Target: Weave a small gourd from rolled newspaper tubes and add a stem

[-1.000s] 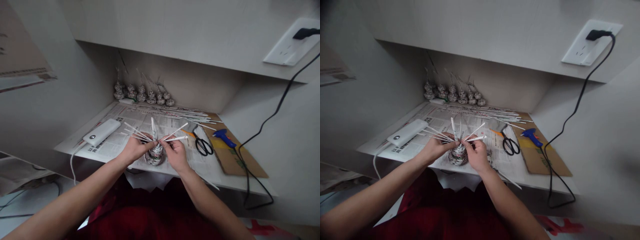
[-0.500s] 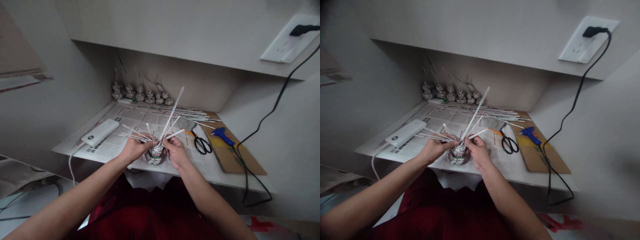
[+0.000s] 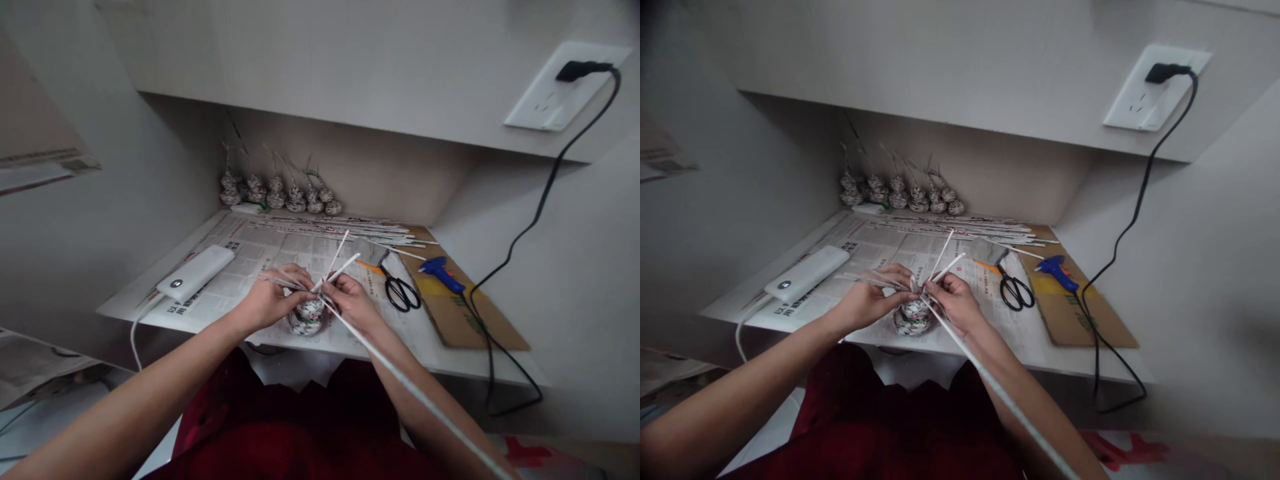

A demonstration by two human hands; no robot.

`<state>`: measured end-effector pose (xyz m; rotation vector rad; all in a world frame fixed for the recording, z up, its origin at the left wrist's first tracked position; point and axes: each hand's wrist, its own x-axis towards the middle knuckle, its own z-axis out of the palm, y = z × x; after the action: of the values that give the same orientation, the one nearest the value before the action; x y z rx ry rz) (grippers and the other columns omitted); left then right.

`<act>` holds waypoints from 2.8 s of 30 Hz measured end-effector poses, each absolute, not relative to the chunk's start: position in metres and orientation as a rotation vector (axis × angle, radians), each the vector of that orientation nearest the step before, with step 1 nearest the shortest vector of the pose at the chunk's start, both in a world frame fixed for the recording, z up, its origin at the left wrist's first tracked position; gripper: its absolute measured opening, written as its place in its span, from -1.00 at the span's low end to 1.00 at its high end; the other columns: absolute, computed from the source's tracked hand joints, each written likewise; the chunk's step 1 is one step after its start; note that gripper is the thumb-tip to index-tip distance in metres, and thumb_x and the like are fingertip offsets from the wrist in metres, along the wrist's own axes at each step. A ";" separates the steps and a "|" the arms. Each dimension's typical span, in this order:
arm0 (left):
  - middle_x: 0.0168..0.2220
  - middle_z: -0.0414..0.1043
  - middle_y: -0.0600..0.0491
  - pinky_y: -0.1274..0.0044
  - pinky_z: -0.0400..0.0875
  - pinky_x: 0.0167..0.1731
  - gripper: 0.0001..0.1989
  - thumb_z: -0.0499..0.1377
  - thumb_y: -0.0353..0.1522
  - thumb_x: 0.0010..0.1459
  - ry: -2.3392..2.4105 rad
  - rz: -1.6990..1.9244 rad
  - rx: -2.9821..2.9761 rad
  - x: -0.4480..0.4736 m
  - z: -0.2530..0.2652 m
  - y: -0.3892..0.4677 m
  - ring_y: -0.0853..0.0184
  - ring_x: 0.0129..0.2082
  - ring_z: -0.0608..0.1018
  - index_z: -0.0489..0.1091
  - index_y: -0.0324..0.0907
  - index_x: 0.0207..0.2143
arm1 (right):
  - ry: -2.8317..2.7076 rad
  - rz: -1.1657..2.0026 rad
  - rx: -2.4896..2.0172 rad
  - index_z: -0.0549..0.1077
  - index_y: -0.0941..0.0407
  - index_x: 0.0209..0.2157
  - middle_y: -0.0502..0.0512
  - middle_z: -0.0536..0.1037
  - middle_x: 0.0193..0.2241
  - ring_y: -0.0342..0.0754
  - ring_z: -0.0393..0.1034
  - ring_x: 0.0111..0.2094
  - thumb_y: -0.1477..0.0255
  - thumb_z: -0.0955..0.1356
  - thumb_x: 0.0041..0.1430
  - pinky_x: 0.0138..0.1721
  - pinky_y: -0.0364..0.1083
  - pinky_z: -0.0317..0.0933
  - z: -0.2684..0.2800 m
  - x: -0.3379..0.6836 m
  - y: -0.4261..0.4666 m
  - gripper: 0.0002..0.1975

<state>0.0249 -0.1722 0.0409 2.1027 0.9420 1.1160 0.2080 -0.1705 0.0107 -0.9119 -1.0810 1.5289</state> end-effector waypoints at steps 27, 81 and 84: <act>-0.38 0.50 0.04 0.52 0.41 -0.30 -0.90 0.19 -0.43 0.03 0.852 0.816 2.095 0.027 0.051 -0.164 0.32 -0.36 0.52 0.48 -0.18 -0.34 | -1.794 0.791 -0.772 0.62 -0.08 -0.32 0.02 0.39 -0.39 -0.10 0.34 -0.33 0.37 0.41 0.11 -0.29 -0.10 0.26 0.029 0.214 -0.177 -0.89; -0.35 0.48 -0.04 0.45 0.35 -0.30 -0.87 0.09 -0.38 0.14 1.595 1.095 2.175 0.042 0.040 -0.199 0.23 -0.31 0.50 0.42 -0.21 -0.33 | -1.905 0.286 -1.454 0.42 0.06 -0.37 0.00 0.58 -0.41 -0.03 0.47 -0.35 0.46 0.32 0.08 -0.31 -0.10 0.19 0.042 0.191 -0.203 -0.95; -0.45 0.51 0.04 0.52 0.34 -0.43 -0.83 0.14 -0.30 0.11 1.524 0.983 1.994 0.034 0.042 -0.195 0.30 -0.44 0.51 0.47 -0.20 -0.35 | -1.852 0.235 -1.411 0.42 0.07 -0.39 0.02 0.57 -0.43 -0.02 0.45 -0.34 0.48 0.32 0.05 -0.29 -0.10 0.20 0.038 0.188 -0.206 -0.95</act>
<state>0.0339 -0.1946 0.0418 1.9944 1.5242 0.9832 0.1881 -0.2064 0.0376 -1.4114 -1.8521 0.2345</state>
